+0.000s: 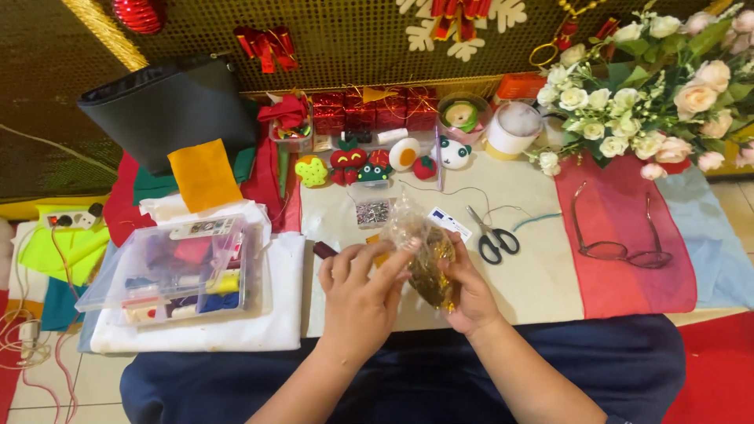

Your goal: Decorating a small yellow felt pouch by sewing gold star sequins onto the surface using a needle and thread.

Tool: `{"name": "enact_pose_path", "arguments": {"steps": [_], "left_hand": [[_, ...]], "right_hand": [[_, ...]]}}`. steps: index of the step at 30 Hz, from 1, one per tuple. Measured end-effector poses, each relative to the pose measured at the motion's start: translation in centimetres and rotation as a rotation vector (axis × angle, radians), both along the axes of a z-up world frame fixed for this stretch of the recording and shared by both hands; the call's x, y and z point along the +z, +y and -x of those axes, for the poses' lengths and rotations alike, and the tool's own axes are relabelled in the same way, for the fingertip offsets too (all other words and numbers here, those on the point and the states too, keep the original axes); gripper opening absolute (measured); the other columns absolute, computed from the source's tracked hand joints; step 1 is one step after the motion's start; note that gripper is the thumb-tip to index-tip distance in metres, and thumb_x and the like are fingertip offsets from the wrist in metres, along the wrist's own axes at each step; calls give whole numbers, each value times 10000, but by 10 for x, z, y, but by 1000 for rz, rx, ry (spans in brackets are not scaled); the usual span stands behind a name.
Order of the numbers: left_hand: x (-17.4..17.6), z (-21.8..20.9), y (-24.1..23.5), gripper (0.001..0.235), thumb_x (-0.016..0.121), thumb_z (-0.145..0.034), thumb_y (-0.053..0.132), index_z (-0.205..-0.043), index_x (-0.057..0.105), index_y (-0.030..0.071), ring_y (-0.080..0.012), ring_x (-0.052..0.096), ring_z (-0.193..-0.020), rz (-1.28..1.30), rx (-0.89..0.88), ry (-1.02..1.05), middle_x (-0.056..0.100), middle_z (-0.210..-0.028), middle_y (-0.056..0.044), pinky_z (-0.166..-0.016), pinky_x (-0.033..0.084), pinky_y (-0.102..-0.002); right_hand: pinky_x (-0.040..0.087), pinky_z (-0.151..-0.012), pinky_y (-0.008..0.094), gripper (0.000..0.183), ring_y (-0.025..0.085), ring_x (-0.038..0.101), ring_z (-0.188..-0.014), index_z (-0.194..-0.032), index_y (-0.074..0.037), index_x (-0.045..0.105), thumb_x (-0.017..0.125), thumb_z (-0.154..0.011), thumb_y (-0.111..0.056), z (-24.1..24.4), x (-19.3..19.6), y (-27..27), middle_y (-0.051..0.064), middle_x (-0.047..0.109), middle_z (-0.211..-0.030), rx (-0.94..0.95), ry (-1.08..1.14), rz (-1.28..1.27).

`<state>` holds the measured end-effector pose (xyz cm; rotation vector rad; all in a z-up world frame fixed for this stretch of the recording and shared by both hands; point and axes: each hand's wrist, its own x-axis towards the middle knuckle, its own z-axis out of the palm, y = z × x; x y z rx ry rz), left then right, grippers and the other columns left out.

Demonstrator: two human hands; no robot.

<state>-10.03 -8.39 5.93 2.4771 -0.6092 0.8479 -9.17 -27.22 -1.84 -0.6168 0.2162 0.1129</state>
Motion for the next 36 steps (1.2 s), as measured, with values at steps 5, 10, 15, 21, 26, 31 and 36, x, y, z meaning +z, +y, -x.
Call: {"name": "enact_pose_path", "arguments": {"steps": [5,10,15,21,26,31,36], "left_hand": [[9,-1,-2,147,690,-968,336,-1017,650,203,-122,643,-894,210,36,42,711,-984,133,-915,287,-368],[14,-3,1,116,651,-912,294,-897,701,190,-164,629,-884,138,60,85,721,-811,57,-895,285,-414],[11,-2,4,671,545,-885,141,-1541,471,262,-154,556,-870,96,-127,192,623,-844,141,-927,352,-345],[19,-6,7,333,639,-894,209,-1223,622,165,-152,636,-1059,250,-102,73,713,-1301,50,-957,366,-353],[-42,-26,5,322,711,-889,365,-1176,683,222,-232,640,-1099,10,-204,267,719,-1229,33,-994,352,-481],[-110,-36,2,355,791,-841,252,-1185,704,243,-206,618,-1186,-176,-184,223,697,-1191,27,-1176,307,-522],[-113,-37,12,171,739,-887,123,-1038,749,201,-183,716,-1057,-249,-157,198,775,-1031,21,-1213,314,-494]], "right_hand": [[539,-884,452,555,336,621,-1113,-1296,-158,533,707,-776,-74,-1,11,-2,159,597,-1276,-8,78,62],[566,-842,486,552,375,621,-1141,-1275,-152,546,730,-759,-86,0,19,0,170,591,-1325,33,70,67],[550,-820,438,558,336,621,-1101,-1291,-184,545,703,-764,-93,-1,9,-2,159,600,-1270,31,138,59],[558,-901,470,496,360,695,-1030,-1288,-59,642,668,-794,-41,-19,-43,-49,185,721,-1178,-81,176,74],[535,-932,512,658,346,616,-1187,-1435,-138,488,674,-804,-113,-30,5,-99,172,602,-1373,-194,81,279],[588,-914,389,759,251,659,-1104,-1403,-123,510,870,-737,-72,-29,19,-100,96,613,-1250,-425,81,812],[599,-899,356,727,216,685,-1059,-1348,-89,519,911,-739,-41,-43,16,-96,89,684,-1201,-518,38,851]]}}
